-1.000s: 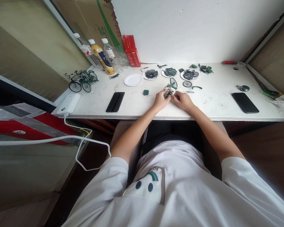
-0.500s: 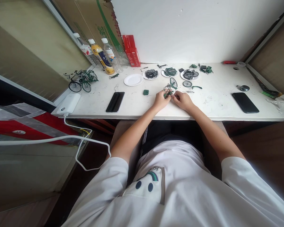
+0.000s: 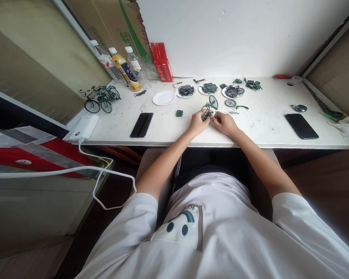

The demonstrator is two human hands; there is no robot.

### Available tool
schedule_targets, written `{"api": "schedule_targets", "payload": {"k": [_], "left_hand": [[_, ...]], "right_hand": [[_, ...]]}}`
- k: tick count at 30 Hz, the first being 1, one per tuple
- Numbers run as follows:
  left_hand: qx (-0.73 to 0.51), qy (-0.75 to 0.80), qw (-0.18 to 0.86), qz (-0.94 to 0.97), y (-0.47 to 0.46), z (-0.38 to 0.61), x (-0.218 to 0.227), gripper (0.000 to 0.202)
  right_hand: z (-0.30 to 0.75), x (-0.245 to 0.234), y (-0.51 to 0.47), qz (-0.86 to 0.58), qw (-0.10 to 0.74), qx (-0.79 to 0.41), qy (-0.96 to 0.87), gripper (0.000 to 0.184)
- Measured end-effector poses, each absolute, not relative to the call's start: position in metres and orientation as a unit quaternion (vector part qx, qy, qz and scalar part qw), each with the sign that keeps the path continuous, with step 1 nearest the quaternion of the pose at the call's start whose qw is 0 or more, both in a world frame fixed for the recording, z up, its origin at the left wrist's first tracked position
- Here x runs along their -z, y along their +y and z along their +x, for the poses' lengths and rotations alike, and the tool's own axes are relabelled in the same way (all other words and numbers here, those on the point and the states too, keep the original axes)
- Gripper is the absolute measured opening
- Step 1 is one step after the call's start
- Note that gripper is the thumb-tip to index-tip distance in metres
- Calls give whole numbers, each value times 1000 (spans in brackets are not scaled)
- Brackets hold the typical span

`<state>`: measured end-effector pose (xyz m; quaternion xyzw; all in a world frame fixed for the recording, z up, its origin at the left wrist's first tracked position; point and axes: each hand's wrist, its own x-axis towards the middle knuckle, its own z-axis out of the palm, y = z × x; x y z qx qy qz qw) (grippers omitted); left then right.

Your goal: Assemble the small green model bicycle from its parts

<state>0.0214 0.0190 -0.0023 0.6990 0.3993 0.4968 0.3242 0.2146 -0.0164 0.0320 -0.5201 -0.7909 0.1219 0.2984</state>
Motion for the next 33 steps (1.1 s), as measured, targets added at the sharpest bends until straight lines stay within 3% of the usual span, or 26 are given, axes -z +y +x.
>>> {"api": "schedule_targets", "payload": {"k": [33], "left_hand": [[-498,399,316,702,20,21,4,35]], "right_hand": [[214,-32,-16,-519,296,-122,-792,34]]}}
